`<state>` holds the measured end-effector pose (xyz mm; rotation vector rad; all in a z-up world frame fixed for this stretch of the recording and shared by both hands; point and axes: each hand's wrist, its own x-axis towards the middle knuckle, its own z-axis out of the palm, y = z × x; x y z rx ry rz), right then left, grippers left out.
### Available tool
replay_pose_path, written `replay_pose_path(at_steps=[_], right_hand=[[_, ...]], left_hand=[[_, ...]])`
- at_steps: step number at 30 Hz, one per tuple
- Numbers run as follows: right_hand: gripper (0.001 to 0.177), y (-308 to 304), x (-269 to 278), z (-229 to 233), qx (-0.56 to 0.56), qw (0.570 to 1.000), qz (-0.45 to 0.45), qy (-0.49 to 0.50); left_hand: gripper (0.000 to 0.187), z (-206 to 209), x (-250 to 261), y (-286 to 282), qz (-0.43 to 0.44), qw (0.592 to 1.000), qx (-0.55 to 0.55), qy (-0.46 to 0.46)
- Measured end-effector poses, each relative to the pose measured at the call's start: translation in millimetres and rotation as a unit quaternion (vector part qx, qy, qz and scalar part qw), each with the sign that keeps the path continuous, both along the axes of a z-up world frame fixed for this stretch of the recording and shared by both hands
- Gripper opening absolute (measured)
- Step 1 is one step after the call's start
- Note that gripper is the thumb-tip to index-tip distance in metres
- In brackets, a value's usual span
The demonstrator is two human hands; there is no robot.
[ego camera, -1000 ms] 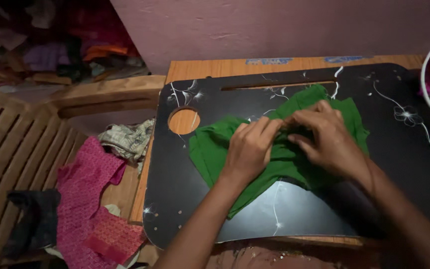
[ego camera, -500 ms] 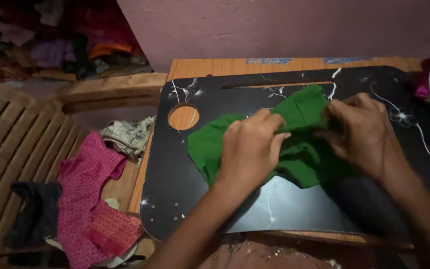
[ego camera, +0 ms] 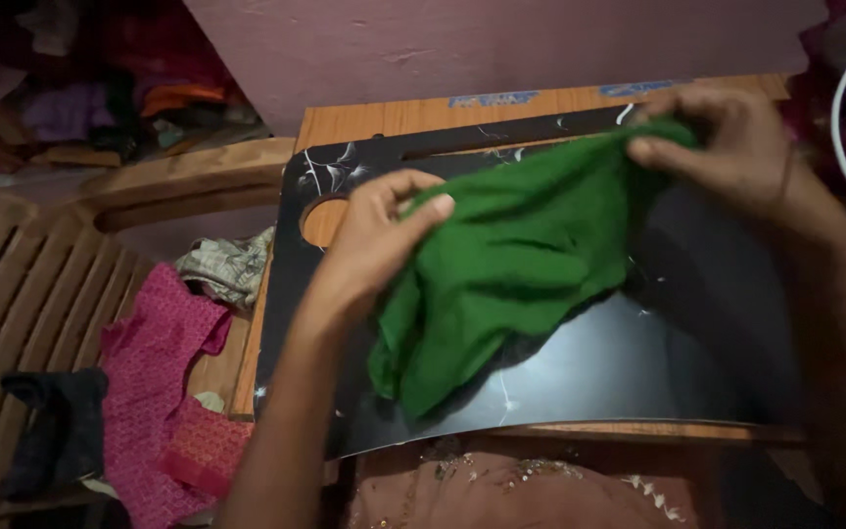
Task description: The person folds a green cloth and then a pink patterned garment by hand on a small floral-decorated table.
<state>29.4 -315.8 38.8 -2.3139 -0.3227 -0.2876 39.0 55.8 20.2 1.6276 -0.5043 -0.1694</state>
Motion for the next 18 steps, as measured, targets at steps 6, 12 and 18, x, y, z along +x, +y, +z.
replay_pose_path(at_steps=[6,12,18], right_hand=[[0.033,63,67,-57,-0.085,0.992,-0.093,0.015],[0.032,80,40,-65,-0.160,0.979,-0.126,-0.029],[0.031,87,-26,-48,-0.223,0.967,-0.098,0.077]], left_hand=[[0.027,-52,31,2,0.180,0.936,0.277,-0.122],[0.023,-61,6,4,0.222,0.897,0.330,-0.194],[0.021,-46,18,26,0.149,0.900,0.343,-0.225]])
